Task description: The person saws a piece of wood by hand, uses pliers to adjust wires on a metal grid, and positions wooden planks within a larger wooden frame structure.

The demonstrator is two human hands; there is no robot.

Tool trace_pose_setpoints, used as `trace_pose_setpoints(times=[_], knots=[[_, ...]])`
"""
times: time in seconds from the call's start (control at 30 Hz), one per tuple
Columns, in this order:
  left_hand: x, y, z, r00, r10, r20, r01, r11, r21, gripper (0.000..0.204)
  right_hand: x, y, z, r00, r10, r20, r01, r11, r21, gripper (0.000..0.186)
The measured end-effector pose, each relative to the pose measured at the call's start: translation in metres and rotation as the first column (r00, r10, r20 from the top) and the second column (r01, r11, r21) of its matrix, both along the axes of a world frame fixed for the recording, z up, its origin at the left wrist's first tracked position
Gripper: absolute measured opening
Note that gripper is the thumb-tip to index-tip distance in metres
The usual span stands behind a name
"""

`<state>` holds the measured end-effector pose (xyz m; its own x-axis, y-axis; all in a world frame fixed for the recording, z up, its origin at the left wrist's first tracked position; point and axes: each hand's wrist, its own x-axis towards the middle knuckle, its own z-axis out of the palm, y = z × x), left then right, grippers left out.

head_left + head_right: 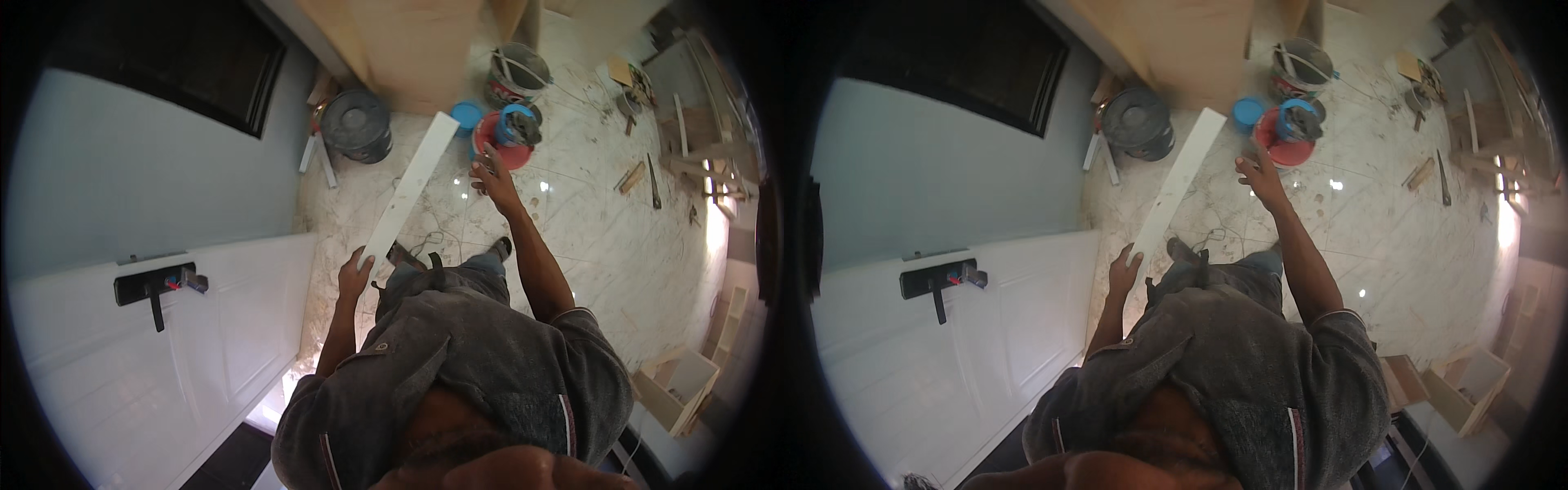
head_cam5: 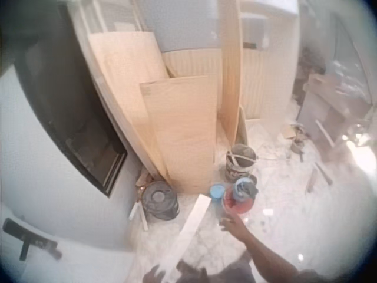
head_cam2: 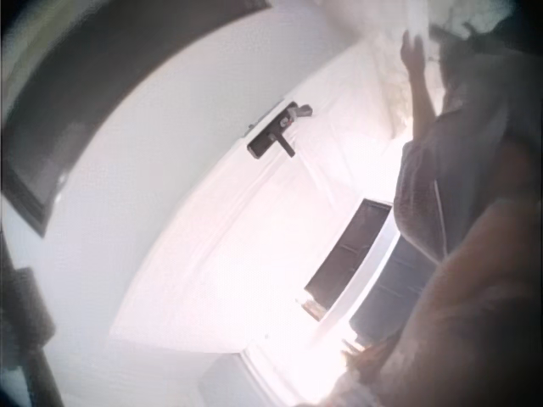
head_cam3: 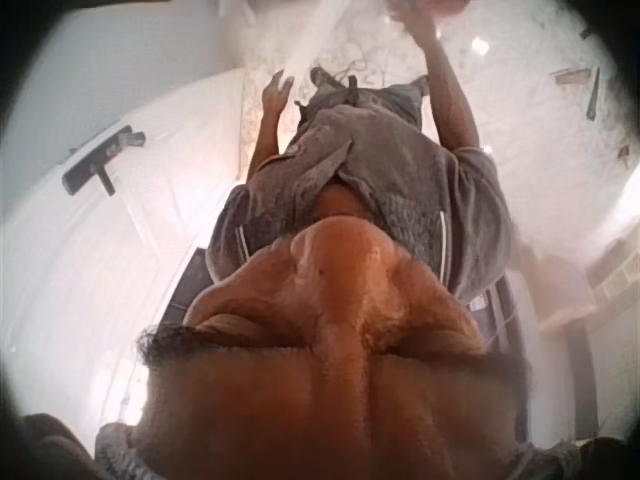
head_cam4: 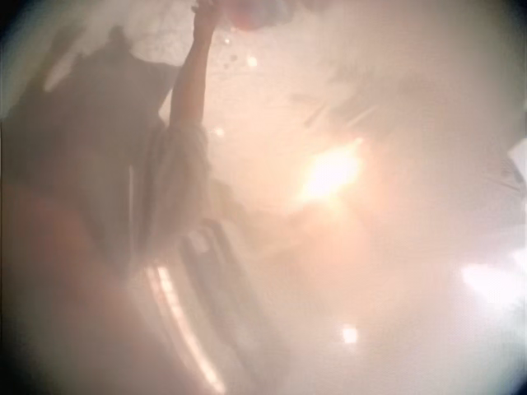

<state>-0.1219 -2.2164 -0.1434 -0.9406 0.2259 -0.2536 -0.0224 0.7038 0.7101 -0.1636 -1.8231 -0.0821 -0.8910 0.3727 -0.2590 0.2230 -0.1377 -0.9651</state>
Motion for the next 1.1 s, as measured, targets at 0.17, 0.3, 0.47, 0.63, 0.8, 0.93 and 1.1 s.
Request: trace_pose_setpoints(times=[0.17,0.3,0.47,0.63,0.8,0.93,1.1], knots=[[0.003,0.163,0.029,0.941,-0.291,-0.174,0.306,0.950,0.060,0.044,0.096,0.125,-0.055,0.982,-0.153,-0.112,0.179,0.943,0.280,0.031],[0.043,0.289,0.046,0.877,-0.458,-0.145,0.457,0.889,-0.041,0.039,0.194,0.180,-0.002,0.959,-0.112,0.260,0.127,0.991,-0.042,0.050],[0.087,0.445,0.037,0.575,-0.761,-0.300,0.774,0.625,-0.100,0.032,0.317,0.282,0.000,0.916,-0.312,0.253,0.363,0.913,-0.186,0.042],[0.098,0.565,0.051,0.352,-0.838,-0.417,0.913,0.406,-0.046,0.029,0.380,0.343,0.005,0.842,-0.443,0.307,0.493,0.864,-0.104,0.031],[0.110,0.676,0.053,0.335,-0.834,-0.438,0.942,0.280,0.187,0.030,0.407,0.404,0.027,0.757,-0.617,0.214,0.653,0.727,-0.213,0.029],[0.119,0.778,0.058,0.353,-0.851,-0.388,0.921,0.241,0.307,0.033,0.401,0.485,0.074,0.706,-0.686,0.175,0.708,0.676,-0.203,0.029],[0.118,0.930,0.074,0.197,-0.920,-0.338,0.950,0.093,0.299,0.036,0.398,0.595,0.108,0.647,-0.757,0.092,0.760,0.630,-0.160,0.030]])
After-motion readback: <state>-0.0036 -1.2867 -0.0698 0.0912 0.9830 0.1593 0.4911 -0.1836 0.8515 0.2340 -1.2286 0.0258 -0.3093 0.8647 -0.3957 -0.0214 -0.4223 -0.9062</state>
